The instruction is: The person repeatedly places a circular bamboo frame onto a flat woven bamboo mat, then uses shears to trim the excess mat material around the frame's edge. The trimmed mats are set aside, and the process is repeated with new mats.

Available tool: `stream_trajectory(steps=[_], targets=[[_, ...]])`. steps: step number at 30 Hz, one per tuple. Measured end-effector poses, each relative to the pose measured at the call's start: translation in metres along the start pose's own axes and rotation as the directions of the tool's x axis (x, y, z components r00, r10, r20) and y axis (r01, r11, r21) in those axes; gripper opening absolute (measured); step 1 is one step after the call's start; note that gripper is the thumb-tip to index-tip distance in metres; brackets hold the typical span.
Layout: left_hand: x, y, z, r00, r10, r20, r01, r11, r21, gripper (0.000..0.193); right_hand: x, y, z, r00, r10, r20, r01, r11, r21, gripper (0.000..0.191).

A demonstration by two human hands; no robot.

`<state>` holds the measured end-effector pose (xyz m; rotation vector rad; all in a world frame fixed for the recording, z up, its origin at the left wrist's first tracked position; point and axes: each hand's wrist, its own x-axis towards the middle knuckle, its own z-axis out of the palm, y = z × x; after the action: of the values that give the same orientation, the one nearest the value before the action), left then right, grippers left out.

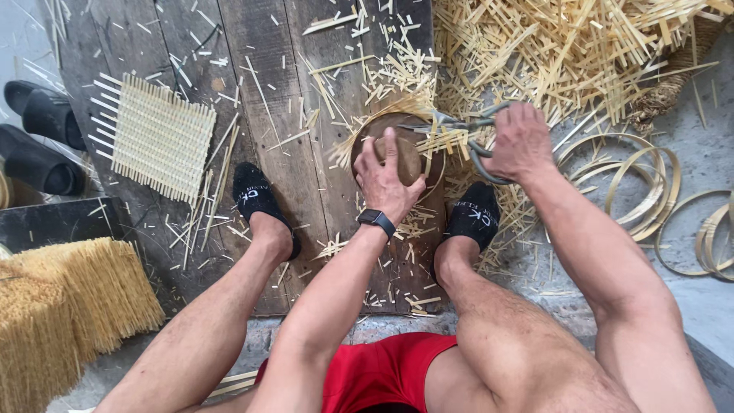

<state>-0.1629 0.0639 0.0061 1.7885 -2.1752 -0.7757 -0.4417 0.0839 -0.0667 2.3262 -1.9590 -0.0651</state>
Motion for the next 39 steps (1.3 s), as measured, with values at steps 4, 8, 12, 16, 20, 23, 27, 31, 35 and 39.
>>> stream_trajectory(steps=[4, 8, 12, 16, 20, 23, 27, 31, 35, 39], targets=[[0.003, -0.009, 0.003, 0.997, 0.069, 0.044, -0.069, 0.998, -0.008, 0.117, 0.002, -0.002, -0.005, 0.992, 0.052, 0.119, -0.058, 0.997, 0.049, 0.037], [0.006, -0.013, -0.006, 0.984, 0.123, 0.131, -0.132, 0.989, 0.063, 0.118, -0.002, 0.003, -0.013, 0.988, 0.046, 0.146, -0.064, 0.991, 0.121, 0.031], [0.010, -0.012, -0.014, 0.965, 0.159, 0.210, -0.176, 0.982, 0.062, 0.119, 0.004, -0.009, -0.010, 1.000, 0.015, -0.021, -0.016, 1.000, -0.023, 0.051], [0.015, -0.020, -0.024, 0.936, 0.248, 0.251, -0.261, 0.965, 0.019, 0.118, 0.004, -0.004, -0.008, 0.982, 0.033, 0.185, -0.048, 0.996, 0.073, 0.026], [0.021, -0.027, -0.028, 0.872, 0.294, 0.392, -0.342, 0.938, 0.059, 0.117, -0.004, 0.008, -0.011, 0.974, -0.008, 0.225, -0.004, 0.999, 0.051, 0.042], [0.029, -0.028, -0.031, 0.828, 0.314, 0.464, -0.385, 0.920, 0.064, 0.117, 0.001, -0.002, -0.007, 0.995, -0.029, 0.098, 0.034, 0.998, -0.045, 0.063], [0.032, -0.027, -0.033, 0.757, 0.386, 0.527, -0.538, 0.826, 0.168, 0.120, 0.011, -0.010, -0.004, 0.973, -0.003, 0.230, -0.005, 0.999, 0.033, 0.031], [0.012, -0.013, -0.019, 0.963, 0.203, 0.178, -0.210, 0.977, 0.022, 0.130, 0.007, 0.007, -0.018, 0.976, -0.032, 0.214, 0.013, 0.996, 0.091, 0.043], [-0.001, -0.003, -0.001, 0.981, 0.194, 0.016, -0.194, 0.981, 0.024, 0.111, 0.011, -0.003, -0.023, 0.983, -0.039, 0.180, 0.036, 0.999, 0.016, 0.060], [0.005, -0.017, -0.004, 0.924, 0.347, 0.160, -0.357, 0.933, 0.044, 0.105, 0.015, -0.014, -0.018, 0.945, 0.004, 0.327, 0.000, 1.000, -0.011, 0.040]])
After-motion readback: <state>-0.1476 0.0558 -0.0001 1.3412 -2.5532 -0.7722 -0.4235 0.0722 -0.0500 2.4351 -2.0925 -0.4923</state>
